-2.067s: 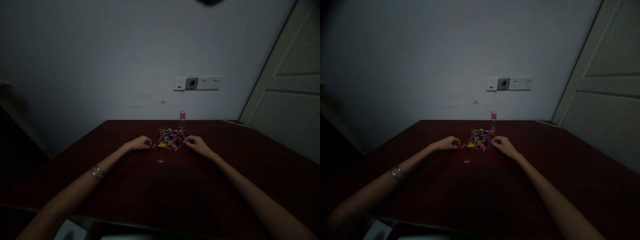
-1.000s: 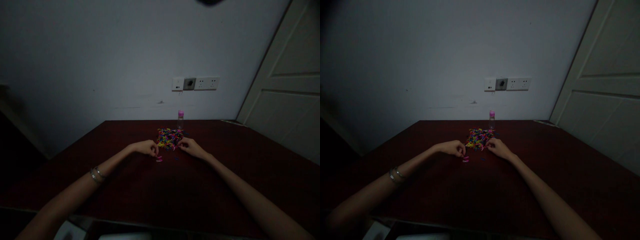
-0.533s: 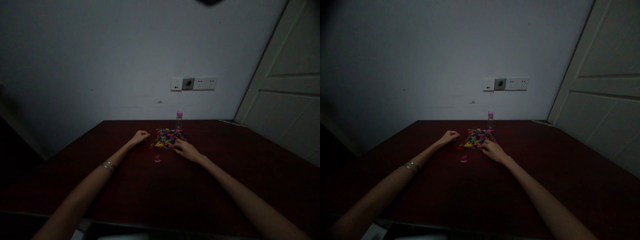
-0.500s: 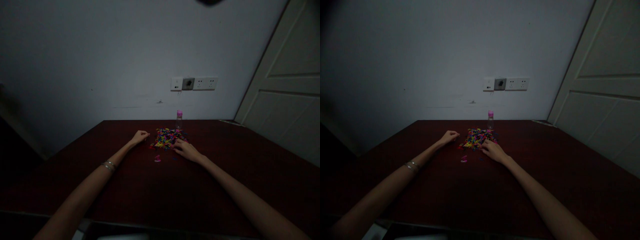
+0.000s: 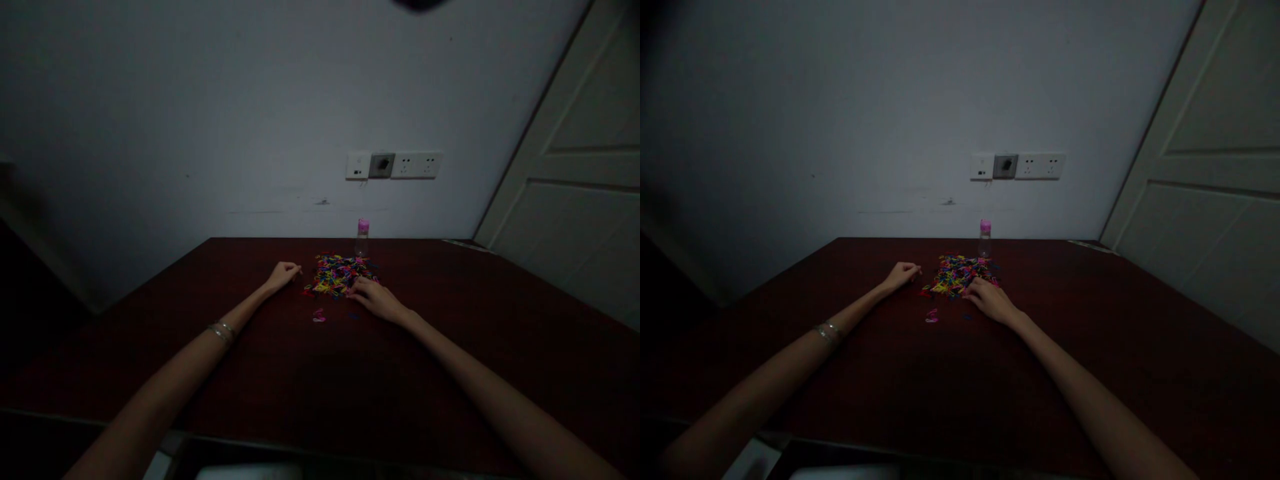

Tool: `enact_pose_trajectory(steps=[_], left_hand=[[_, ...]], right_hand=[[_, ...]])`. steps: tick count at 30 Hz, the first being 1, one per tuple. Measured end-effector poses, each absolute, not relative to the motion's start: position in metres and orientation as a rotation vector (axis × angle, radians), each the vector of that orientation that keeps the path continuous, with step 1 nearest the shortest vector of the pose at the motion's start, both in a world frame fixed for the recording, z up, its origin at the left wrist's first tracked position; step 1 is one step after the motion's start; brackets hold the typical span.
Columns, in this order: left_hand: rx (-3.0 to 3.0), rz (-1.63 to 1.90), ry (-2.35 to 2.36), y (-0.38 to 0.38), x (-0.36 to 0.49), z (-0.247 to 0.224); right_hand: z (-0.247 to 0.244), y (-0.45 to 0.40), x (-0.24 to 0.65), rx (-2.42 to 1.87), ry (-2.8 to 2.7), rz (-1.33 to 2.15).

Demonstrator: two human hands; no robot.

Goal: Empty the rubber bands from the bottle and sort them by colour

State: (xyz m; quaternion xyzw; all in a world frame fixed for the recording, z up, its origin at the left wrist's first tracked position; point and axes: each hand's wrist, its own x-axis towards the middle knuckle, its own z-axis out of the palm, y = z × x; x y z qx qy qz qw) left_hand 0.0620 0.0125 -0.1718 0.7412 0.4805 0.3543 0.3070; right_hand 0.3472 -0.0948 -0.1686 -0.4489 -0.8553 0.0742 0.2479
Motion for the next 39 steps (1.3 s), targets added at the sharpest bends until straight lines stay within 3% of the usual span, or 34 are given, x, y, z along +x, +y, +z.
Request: enact_pose_trajectory(steps=[12, 21, 34, 39], left_hand=[[1.994, 0.916, 1.296, 0.008, 0.064, -0.172], [1.997, 0.875, 1.317, 0.008, 0.063, -0.170], [2.163, 0.254, 1.074, -0.009, 0.044, -0.139], [2.276, 0.230, 1.073, -0.022, 0.048, -0.134]], right_hand=[[-0.153, -0.134, 0.280, -0.992, -2.395, 0.272], [-0.153, -0.128, 0.286, -0.946, -2.356, 0.346], [-0.157, -0.083, 0.363, -1.116, -1.918, 0.253], [-0.158, -0.081, 0.365, -1.123, -1.921, 0.243]])
